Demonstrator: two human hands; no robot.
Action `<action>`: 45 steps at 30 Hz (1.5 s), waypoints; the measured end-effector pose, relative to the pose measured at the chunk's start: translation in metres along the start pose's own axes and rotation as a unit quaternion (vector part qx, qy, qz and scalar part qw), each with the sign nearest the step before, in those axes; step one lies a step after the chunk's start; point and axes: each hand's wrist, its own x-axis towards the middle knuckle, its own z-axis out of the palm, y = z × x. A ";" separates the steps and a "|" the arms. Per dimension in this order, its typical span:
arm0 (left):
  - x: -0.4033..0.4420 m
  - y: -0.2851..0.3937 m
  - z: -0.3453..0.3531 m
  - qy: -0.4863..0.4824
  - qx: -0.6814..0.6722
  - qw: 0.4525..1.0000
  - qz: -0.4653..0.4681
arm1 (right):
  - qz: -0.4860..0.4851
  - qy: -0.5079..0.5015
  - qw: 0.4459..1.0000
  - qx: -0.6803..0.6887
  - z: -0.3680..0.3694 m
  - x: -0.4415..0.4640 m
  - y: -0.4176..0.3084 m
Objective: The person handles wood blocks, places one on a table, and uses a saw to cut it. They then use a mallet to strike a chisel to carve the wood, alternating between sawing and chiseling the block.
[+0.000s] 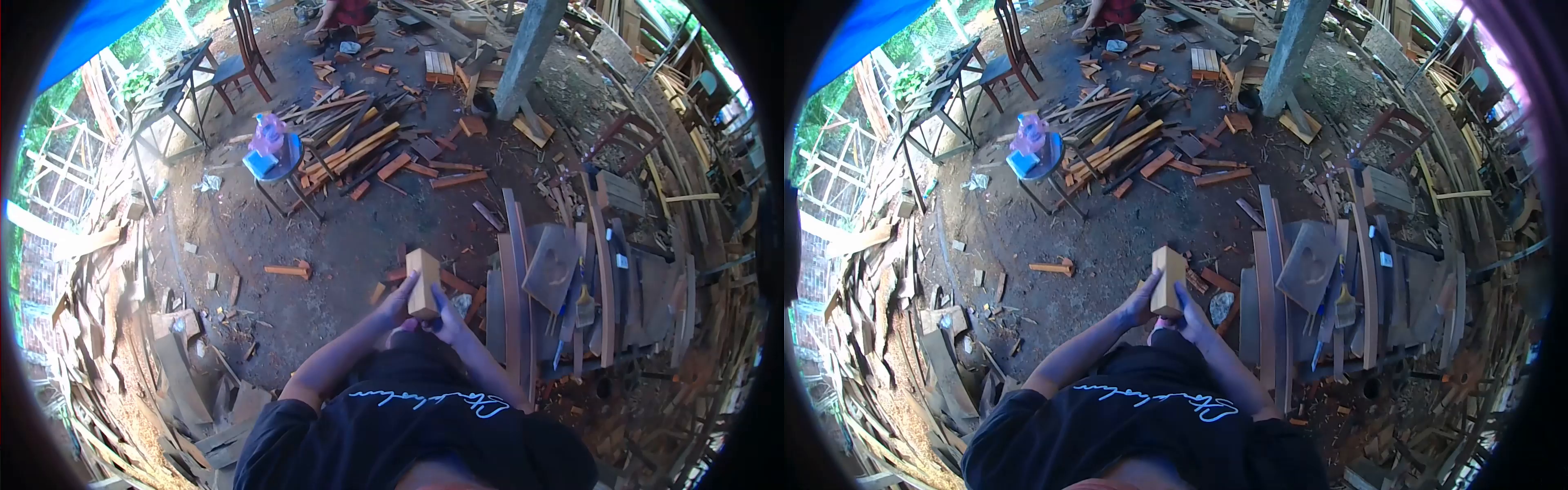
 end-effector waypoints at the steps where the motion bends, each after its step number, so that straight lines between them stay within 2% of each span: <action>1: 0.015 0.010 0.003 0.005 0.022 1.000 0.007 | 0.000 -0.004 1.000 0.003 -0.002 0.011 -0.012; 4: 0.051 0.041 0.003 -0.020 0.048 0.999 -0.016 | -0.002 -0.047 0.998 0.047 -0.017 0.035 -0.041; 5: 0.058 0.050 0.008 -0.026 0.013 0.999 -0.028 | 0.002 -0.043 0.998 0.051 -0.019 0.038 -0.048; 7: 0.078 0.071 0.009 -0.037 -0.018 0.998 -0.044 | 0.016 -0.112 0.992 0.057 -0.018 0.046 -0.067; 11: 0.120 0.099 -0.010 -0.070 -0.089 0.990 -0.090 | -0.016 -0.054 0.996 0.069 -0.012 0.070 -0.084; 14: 0.154 0.131 -0.018 -0.026 -0.042 0.993 -0.108 | -0.018 -0.035 0.995 0.092 -0.015 0.105 -0.102; 16: 0.184 0.153 -0.026 -0.035 -0.021 0.990 -0.137 | -0.023 -0.028 0.999 0.005 -0.005 0.119 -0.126; 17: 0.198 0.166 -0.031 -0.036 -0.007 0.988 -0.151 | -0.029 -0.018 0.999 0.014 0.004 0.128 -0.136; 20: 0.239 0.212 -0.043 -0.029 0.064 0.983 -0.170 | -0.070 0.014 0.996 0.059 0.036 0.168 -0.166; 22: 0.259 0.249 -0.049 -0.041 0.092 0.980 -0.172 | -0.118 -0.008 0.993 0.016 0.054 0.193 -0.185; 24: 0.278 0.282 -0.051 -0.067 0.109 0.982 -0.141 | -0.140 0.027 0.990 -0.011 0.075 0.215 -0.205; 26: 0.298 0.316 -0.053 -0.083 0.134 0.976 -0.151 | -0.163 0.059 0.984 -0.037 0.096 0.233 -0.231; 28: 0.303 0.352 -0.043 -0.081 0.187 0.964 -0.171 | -0.120 0.107 0.985 -0.061 0.109 0.244 -0.250; 32: 0.335 0.375 -0.032 -0.149 0.198 0.951 -0.186 | -0.145 0.088 0.985 0.004 0.109 0.255 -0.276; 34: 0.351 0.375 -0.025 -0.176 0.203 0.943 -0.196 | -0.121 0.053 0.989 0.061 0.094 0.260 -0.282; 35: 0.359 0.377 -0.016 -0.196 0.212 0.934 -0.211 | -0.140 0.069 0.985 0.073 0.091 0.258 -0.288; 37: 0.376 0.382 -0.001 -0.118 0.289 0.920 -0.236 | -0.126 0.075 0.987 0.068 0.085 0.260 -0.303; 38: 0.390 0.381 -0.001 -0.136 0.300 0.912 -0.245 | -0.139 0.092 0.983 0.077 0.079 0.263 -0.309; 42: 0.453 0.375 0.026 -0.100 0.259 0.913 -0.300 | -0.218 0.140 0.953 0.158 0.027 0.316 -0.321; 45: 0.518 0.365 0.051 -0.104 0.325 0.888 -0.310 | -0.246 0.124 0.939 0.205 -0.016 0.325 -0.369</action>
